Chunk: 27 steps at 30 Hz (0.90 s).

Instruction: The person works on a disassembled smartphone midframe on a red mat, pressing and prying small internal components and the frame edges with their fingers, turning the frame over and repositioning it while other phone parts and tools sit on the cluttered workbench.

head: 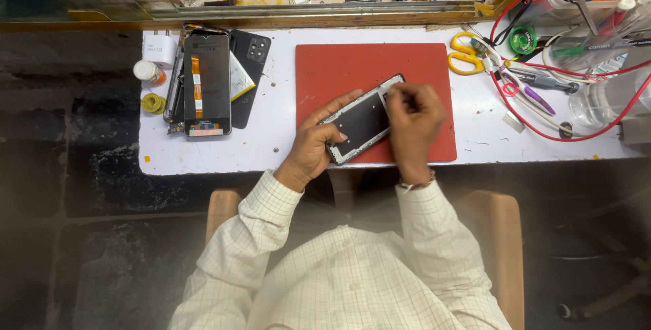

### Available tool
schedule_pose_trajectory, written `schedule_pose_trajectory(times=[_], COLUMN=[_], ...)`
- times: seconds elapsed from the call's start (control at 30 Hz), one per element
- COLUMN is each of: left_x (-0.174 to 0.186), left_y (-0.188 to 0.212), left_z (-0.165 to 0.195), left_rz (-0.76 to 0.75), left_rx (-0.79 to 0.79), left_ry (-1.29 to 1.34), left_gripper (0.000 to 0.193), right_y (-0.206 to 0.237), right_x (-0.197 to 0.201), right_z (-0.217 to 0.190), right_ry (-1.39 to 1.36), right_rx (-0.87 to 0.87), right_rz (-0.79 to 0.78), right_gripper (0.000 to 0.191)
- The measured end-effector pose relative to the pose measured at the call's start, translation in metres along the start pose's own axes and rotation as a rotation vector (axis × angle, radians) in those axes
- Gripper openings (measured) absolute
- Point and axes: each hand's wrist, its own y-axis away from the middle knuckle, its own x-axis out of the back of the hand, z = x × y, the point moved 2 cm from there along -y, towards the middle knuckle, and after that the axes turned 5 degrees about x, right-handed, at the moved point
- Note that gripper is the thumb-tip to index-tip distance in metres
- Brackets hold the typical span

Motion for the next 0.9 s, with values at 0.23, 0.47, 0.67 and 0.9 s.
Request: schedule_pose_trajectory(times=[0.23, 0.47, 0.67, 0.9], left_x=[-0.003, -0.002, -0.002, -0.001], left_y=[0.000, 0.000, 0.000, 0.001], left_z=[0.001, 0.001, 0.001, 0.001], left_rz=[0.002, 0.015, 0.028, 0.001], left_rx=[0.005, 0.022, 0.025, 0.026], left_ry=[-0.003, 0.003, -0.024, -0.039], left_gripper=[0.080, 0.081, 0.081, 0.082], right_y=[-0.015, -0.014, -0.014, -0.012], right_x=[0.007, 0.005, 0.004, 0.001], right_z=[0.019, 0.019, 0.021, 0.013], right_ry=[0.087, 0.102, 0.134, 0.141], right_rx=[-0.024, 0.001, 0.006, 0.043], right_rz=[0.034, 0.063, 0.074, 0.047], right_gripper=[0.006, 0.005, 0.004, 0.005])
